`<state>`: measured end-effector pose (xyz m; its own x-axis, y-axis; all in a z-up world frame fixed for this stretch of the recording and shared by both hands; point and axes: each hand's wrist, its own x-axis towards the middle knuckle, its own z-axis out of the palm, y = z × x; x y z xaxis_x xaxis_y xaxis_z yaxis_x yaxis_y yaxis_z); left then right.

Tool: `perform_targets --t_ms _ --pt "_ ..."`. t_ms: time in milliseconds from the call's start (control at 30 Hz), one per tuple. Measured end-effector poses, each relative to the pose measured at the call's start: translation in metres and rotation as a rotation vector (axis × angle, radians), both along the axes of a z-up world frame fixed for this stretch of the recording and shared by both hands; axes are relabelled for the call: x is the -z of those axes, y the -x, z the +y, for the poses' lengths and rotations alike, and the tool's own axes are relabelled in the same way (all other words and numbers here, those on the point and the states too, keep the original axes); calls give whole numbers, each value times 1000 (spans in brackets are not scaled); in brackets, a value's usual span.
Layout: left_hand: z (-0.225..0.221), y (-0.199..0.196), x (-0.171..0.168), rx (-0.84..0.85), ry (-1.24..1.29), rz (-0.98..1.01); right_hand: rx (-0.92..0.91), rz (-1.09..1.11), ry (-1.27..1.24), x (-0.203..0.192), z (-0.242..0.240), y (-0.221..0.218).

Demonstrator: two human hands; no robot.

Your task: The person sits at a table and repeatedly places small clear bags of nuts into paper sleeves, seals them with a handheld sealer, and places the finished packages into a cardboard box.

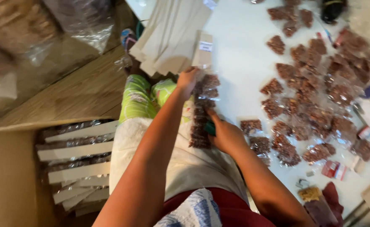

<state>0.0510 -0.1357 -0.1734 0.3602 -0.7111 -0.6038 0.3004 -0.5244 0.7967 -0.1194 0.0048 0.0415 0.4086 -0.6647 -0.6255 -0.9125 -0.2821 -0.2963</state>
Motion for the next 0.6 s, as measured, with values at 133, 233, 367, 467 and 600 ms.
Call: perform_targets --t_ms 133,233,367,467,600 --pt "20 0 -44 -42 -9 -3 162 -310 -129 12 -17 24" --pt "19 2 -27 -35 11 -80 586 -324 -11 44 -61 80" --pt "30 15 -20 -51 93 -138 831 -33 497 95 -136 178" --pt "53 24 -54 -24 71 -77 827 137 415 81 -139 178" --pt "76 28 -102 68 118 -16 747 33 379 60 -123 151"
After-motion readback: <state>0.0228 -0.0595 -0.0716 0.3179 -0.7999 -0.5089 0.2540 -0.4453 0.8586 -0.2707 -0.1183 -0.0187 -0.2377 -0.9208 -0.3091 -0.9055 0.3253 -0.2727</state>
